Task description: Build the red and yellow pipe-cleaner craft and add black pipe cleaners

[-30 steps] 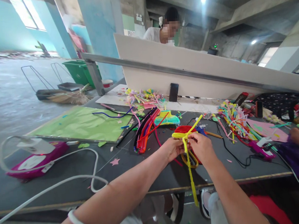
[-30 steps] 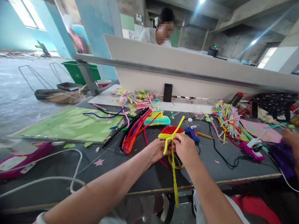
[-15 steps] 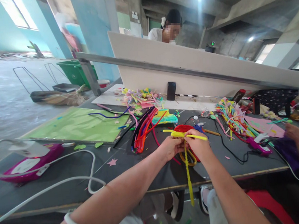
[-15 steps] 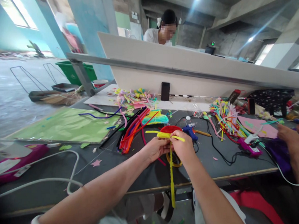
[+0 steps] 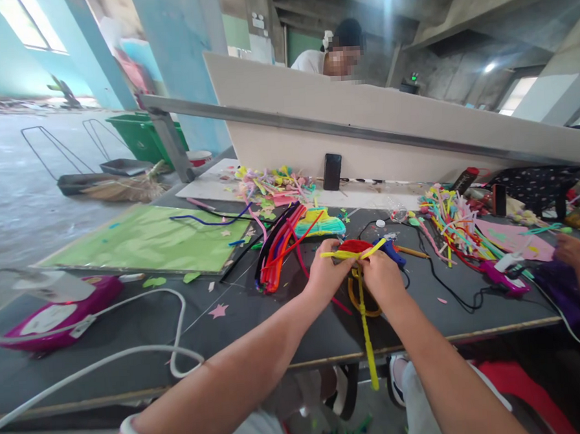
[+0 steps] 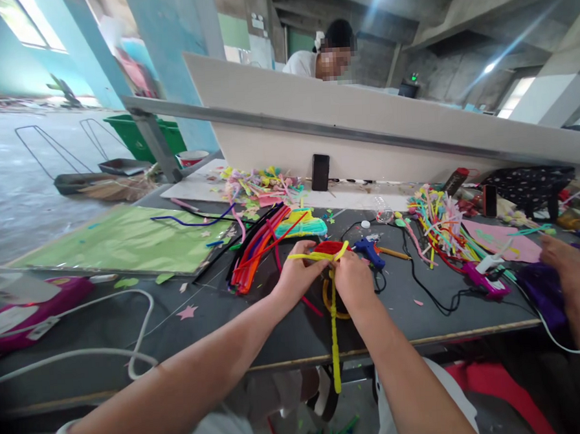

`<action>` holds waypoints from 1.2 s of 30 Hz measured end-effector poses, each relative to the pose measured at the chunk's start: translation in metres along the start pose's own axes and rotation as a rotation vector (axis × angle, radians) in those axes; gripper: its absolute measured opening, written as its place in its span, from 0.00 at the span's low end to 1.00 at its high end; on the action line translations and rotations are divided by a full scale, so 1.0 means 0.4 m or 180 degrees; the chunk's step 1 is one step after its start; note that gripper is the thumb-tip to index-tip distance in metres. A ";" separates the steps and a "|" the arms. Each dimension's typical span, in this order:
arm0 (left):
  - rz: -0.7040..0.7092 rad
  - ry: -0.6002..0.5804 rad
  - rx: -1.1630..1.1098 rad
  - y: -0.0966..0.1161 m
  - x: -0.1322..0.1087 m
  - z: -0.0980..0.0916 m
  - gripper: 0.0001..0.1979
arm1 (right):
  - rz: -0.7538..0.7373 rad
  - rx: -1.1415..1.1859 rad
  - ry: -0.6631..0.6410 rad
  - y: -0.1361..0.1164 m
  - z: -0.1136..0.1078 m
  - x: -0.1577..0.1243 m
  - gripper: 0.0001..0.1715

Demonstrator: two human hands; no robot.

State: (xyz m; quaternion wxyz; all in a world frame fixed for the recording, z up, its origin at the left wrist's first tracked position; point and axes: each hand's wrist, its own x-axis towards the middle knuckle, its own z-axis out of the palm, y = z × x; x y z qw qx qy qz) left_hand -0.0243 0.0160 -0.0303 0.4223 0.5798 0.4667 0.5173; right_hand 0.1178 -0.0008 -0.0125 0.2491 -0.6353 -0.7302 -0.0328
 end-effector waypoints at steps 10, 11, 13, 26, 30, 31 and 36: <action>0.1927 0.0515 0.1463 -0.003 0.051 -0.058 0.10 | -0.0206 0.0269 0.0082 0.005 0.016 -0.011 0.09; 0.1976 0.0634 0.1460 -0.005 0.056 -0.059 0.11 | -0.0250 0.0274 0.0060 0.006 0.015 -0.012 0.09; 0.2000 0.0864 0.1451 -0.013 0.065 -0.060 0.12 | -0.0328 0.0209 -0.0014 0.007 0.010 -0.014 0.08; 0.1954 0.1139 0.1509 -0.037 0.077 -0.060 0.14 | -0.0799 -0.0188 -0.0241 -0.024 -0.019 -0.045 0.14; 0.1996 0.1048 0.1577 -0.033 0.079 -0.060 0.14 | -0.0975 -0.0288 -0.0370 -0.030 -0.021 -0.046 0.14; 0.1989 0.0998 0.1578 -0.033 0.080 -0.060 0.14 | -0.0968 -0.0347 -0.0410 -0.031 -0.019 -0.045 0.14; 0.1817 0.0684 0.1558 -0.040 0.083 -0.049 0.13 | -0.0870 -0.0663 -0.0596 -0.035 -0.004 -0.039 0.12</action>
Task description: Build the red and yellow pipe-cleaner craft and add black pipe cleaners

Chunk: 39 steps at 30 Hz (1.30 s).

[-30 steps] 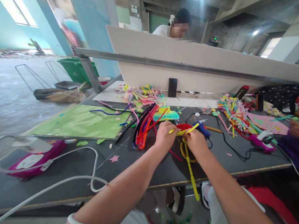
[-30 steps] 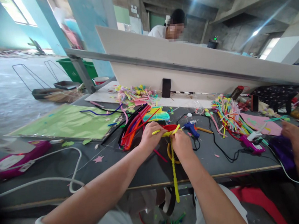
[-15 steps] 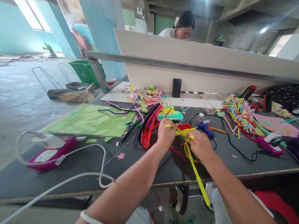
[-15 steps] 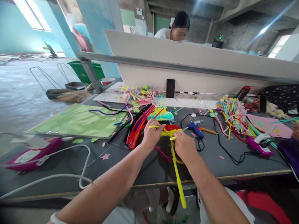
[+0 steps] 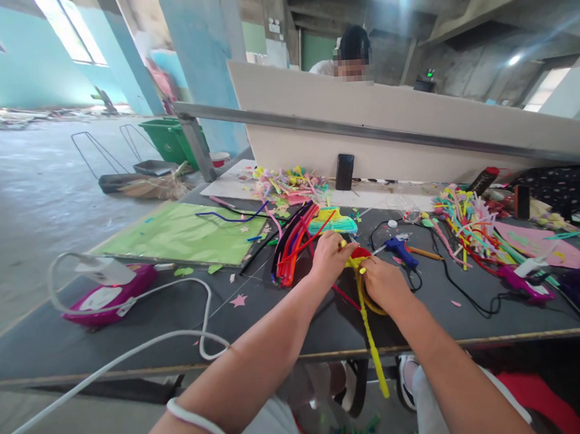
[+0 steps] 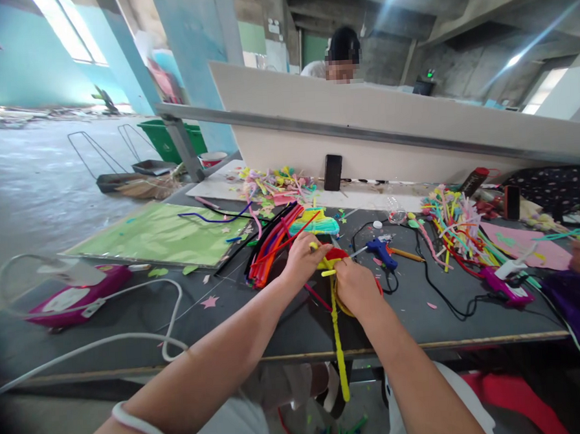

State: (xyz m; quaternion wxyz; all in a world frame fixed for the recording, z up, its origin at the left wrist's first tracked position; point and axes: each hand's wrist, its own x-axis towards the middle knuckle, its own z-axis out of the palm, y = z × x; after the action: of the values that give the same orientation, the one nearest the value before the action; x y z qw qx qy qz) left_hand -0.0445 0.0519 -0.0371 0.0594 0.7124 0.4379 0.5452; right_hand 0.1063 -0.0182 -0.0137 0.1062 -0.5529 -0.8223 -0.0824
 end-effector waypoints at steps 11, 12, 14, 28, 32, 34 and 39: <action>-0.0484 -0.0380 0.0377 0.031 -0.026 -0.014 0.14 | 0.0551 -0.0169 0.0246 0.051 0.001 -0.006 0.11; -0.0377 -0.0427 0.0340 0.038 -0.029 -0.014 0.12 | 0.0579 -0.0156 0.0284 0.054 0.000 -0.007 0.11; -0.0119 -0.0509 0.0150 0.056 -0.035 -0.012 0.05 | 0.0658 -0.0088 0.0359 0.055 -0.003 -0.009 0.10; 0.0615 -0.0421 -0.0297 0.117 -0.056 -0.027 0.08 | 0.0725 0.0855 0.0156 0.017 -0.074 -0.014 0.11; 0.0739 -0.0345 -0.0083 0.115 -0.061 -0.030 0.03 | 0.0326 0.1390 -0.0059 0.030 -0.090 -0.022 0.22; 0.0837 -0.0289 0.0019 0.117 -0.062 -0.032 0.02 | 0.0254 0.1652 -0.0128 0.040 -0.092 -0.024 0.26; 0.1141 -0.0325 0.0285 0.134 -0.054 -0.039 0.03 | 0.0368 0.1805 -0.0133 0.058 -0.091 -0.019 0.24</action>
State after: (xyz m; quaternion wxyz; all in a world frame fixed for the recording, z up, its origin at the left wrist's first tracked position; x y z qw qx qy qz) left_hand -0.0280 -0.0018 -0.0163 -0.0483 0.8077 0.3242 0.4900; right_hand 0.1335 -0.0257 0.0197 0.2441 -0.5487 -0.7817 0.1683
